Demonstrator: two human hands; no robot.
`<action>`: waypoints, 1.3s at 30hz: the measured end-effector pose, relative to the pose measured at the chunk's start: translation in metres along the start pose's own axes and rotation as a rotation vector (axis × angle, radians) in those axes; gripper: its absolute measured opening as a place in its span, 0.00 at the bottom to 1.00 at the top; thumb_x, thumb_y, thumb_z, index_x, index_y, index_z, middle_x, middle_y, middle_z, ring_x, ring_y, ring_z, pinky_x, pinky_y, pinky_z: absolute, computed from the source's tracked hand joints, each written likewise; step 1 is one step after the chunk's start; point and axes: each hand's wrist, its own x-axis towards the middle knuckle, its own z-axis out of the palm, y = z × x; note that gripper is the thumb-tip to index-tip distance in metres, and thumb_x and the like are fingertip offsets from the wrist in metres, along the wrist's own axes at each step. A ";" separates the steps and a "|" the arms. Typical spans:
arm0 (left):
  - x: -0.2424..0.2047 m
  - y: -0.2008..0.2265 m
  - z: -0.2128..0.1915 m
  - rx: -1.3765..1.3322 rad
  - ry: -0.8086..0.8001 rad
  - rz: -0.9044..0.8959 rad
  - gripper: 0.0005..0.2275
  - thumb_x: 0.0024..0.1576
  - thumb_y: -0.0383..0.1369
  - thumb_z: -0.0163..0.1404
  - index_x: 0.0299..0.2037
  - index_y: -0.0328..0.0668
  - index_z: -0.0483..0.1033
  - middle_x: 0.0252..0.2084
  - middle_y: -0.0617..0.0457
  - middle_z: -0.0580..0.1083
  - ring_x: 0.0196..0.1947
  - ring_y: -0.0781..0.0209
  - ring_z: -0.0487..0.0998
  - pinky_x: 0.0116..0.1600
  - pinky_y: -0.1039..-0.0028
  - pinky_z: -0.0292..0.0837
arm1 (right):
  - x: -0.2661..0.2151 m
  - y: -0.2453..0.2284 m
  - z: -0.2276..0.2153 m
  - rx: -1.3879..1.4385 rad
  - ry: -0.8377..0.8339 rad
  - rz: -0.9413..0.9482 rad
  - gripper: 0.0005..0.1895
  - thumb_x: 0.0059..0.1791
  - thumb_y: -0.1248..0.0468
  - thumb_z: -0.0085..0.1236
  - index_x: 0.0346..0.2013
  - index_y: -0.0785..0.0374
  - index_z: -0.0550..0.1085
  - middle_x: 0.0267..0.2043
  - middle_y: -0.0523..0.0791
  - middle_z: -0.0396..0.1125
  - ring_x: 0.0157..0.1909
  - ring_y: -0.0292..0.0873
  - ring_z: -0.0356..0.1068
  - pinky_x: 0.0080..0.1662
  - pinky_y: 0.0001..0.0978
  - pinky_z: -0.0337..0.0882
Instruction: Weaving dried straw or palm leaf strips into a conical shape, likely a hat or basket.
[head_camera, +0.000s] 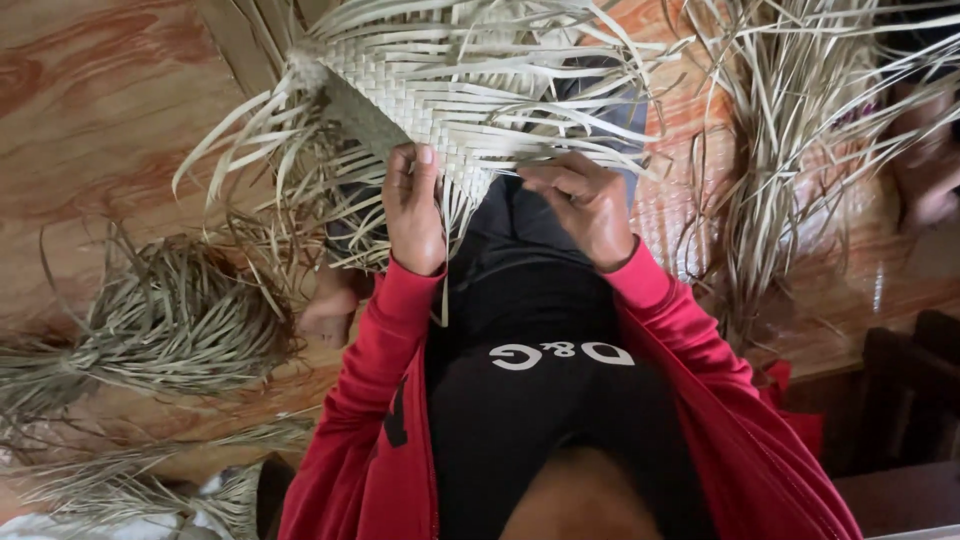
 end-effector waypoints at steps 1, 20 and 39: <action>0.000 0.000 0.000 0.016 0.000 0.007 0.09 0.68 0.38 0.49 0.37 0.44 0.73 0.22 0.64 0.57 0.24 0.75 0.60 0.37 0.80 0.61 | 0.000 -0.002 -0.002 -0.089 -0.024 -0.008 0.09 0.54 0.72 0.62 0.43 0.55 0.85 0.36 0.49 0.74 0.33 0.57 0.76 0.36 0.42 0.76; -0.022 0.032 0.005 -0.084 -0.047 -0.085 0.11 0.58 0.29 0.62 0.28 0.40 0.72 0.26 0.64 0.60 0.31 0.76 0.58 0.40 0.82 0.60 | 0.016 -0.021 -0.010 -0.159 -0.074 -0.106 0.13 0.54 0.72 0.60 0.45 0.51 0.85 0.34 0.47 0.71 0.32 0.57 0.74 0.36 0.45 0.77; -0.022 -0.001 -0.008 0.301 -0.147 0.104 0.05 0.63 0.28 0.56 0.45 0.36 0.82 0.29 0.53 0.75 0.36 0.69 0.71 0.45 0.69 0.74 | 0.005 -0.042 -0.025 -0.876 -0.174 -0.173 0.15 0.57 0.59 0.51 0.51 0.28 0.78 0.32 0.33 0.65 0.28 0.34 0.71 0.33 0.25 0.72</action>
